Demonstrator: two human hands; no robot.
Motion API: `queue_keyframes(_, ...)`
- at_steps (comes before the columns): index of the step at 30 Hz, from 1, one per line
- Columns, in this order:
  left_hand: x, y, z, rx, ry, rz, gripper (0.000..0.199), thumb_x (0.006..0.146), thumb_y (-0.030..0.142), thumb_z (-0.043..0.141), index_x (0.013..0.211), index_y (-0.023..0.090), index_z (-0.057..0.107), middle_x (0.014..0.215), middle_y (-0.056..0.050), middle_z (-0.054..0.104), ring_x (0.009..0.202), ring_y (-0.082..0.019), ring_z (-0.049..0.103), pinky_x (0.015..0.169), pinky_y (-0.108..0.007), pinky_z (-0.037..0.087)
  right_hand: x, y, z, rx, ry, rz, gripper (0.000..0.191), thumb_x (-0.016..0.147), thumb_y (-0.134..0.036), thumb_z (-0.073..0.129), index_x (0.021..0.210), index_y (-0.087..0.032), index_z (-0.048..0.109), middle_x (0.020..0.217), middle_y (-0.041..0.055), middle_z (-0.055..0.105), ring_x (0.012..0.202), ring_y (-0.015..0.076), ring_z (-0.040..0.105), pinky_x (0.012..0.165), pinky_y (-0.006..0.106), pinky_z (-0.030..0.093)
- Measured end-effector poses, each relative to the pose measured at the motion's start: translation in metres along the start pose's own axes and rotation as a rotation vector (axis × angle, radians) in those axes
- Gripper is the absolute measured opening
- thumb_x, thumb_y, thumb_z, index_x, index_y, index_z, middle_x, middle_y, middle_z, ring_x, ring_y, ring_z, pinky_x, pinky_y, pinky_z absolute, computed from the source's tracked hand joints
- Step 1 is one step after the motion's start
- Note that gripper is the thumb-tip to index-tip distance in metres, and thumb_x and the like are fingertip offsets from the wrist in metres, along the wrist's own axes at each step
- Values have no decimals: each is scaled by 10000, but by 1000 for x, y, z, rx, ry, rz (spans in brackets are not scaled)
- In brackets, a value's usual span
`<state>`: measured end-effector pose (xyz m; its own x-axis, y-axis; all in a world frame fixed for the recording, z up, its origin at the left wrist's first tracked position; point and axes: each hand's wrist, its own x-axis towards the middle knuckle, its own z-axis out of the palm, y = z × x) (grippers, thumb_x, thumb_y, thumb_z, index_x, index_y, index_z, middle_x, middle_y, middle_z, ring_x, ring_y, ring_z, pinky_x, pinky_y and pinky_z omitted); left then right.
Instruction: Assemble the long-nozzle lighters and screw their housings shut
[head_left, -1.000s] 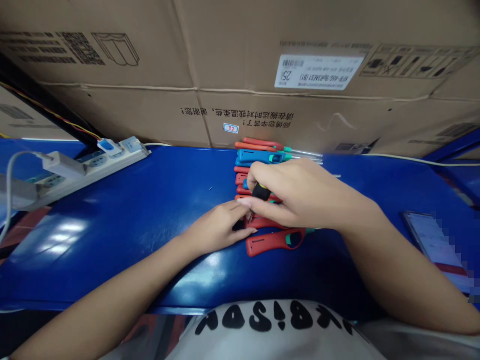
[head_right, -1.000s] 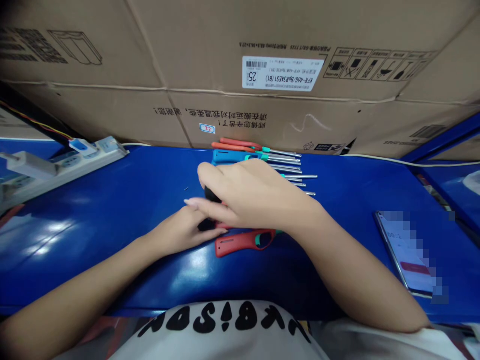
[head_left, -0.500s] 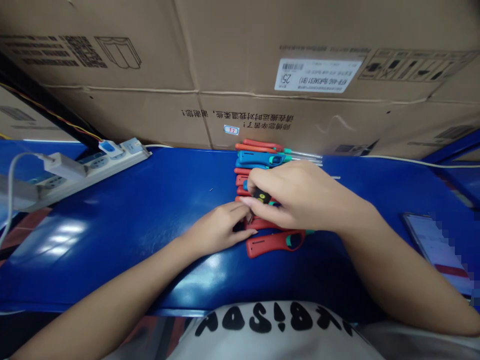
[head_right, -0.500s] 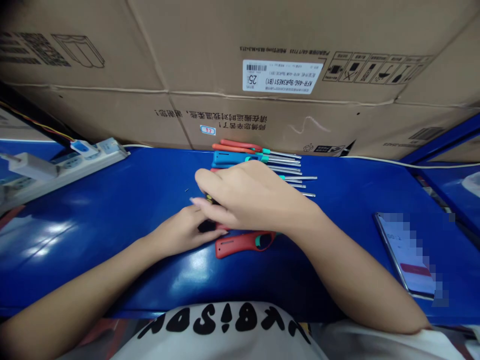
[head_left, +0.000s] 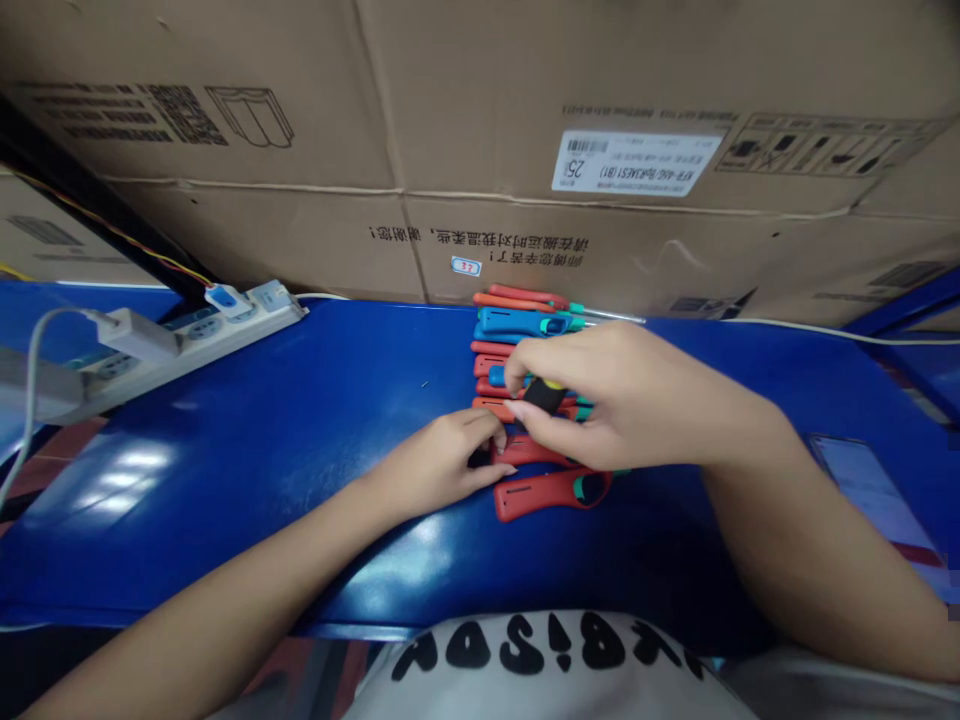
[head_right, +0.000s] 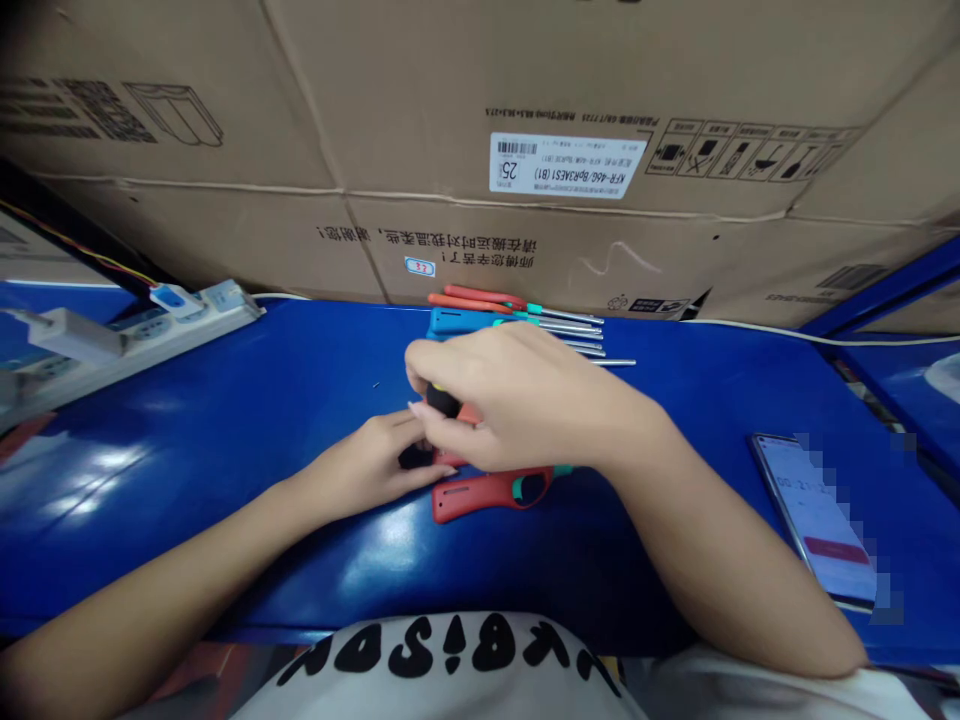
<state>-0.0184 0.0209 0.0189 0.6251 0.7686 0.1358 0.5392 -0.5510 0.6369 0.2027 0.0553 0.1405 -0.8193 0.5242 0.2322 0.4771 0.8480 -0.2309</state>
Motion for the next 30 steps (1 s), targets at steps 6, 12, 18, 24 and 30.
queue_keyframes(6,3,8,-10,-11,-57,-39,62,977,211,595,959,173,641,932,-51,692,869,-189,655,794,-308,512,7,5,-32,-26,222,84,58,882,-241,635,921,-212,667,734,-35,665,626,106,557,620,271,381)
queue_keyframes(12,5,8,-13,158,-125,70,108,998,178,502,957,172,601,927,-57,668,805,-182,634,723,-294,505,31,9,-23,-108,75,106,157,897,-295,568,965,-214,685,808,24,697,692,171,584,637,305,351)
queue_keyframes(18,14,13,-8,591,-192,178,98,988,226,526,958,159,591,980,-101,646,769,-226,629,668,-345,519,36,16,-11,-146,30,94,178,907,-275,533,967,-184,673,851,52,706,685,164,557,621,296,302)
queue_keyframes(24,20,7,-2,810,-147,332,180,1026,171,480,904,141,609,859,-86,664,722,-225,623,584,-338,476,30,22,-7,-171,46,91,168,905,-291,541,936,-178,661,800,40,688,638,147,509,591,291,250)
queue_keyframes(30,21,6,-4,805,-151,338,329,1073,299,436,849,151,627,786,-70,689,709,-223,651,577,-328,455,29,20,-5,-180,44,90,158,902,-282,537,921,-177,653,782,36,682,611,140,493,578,291,232)
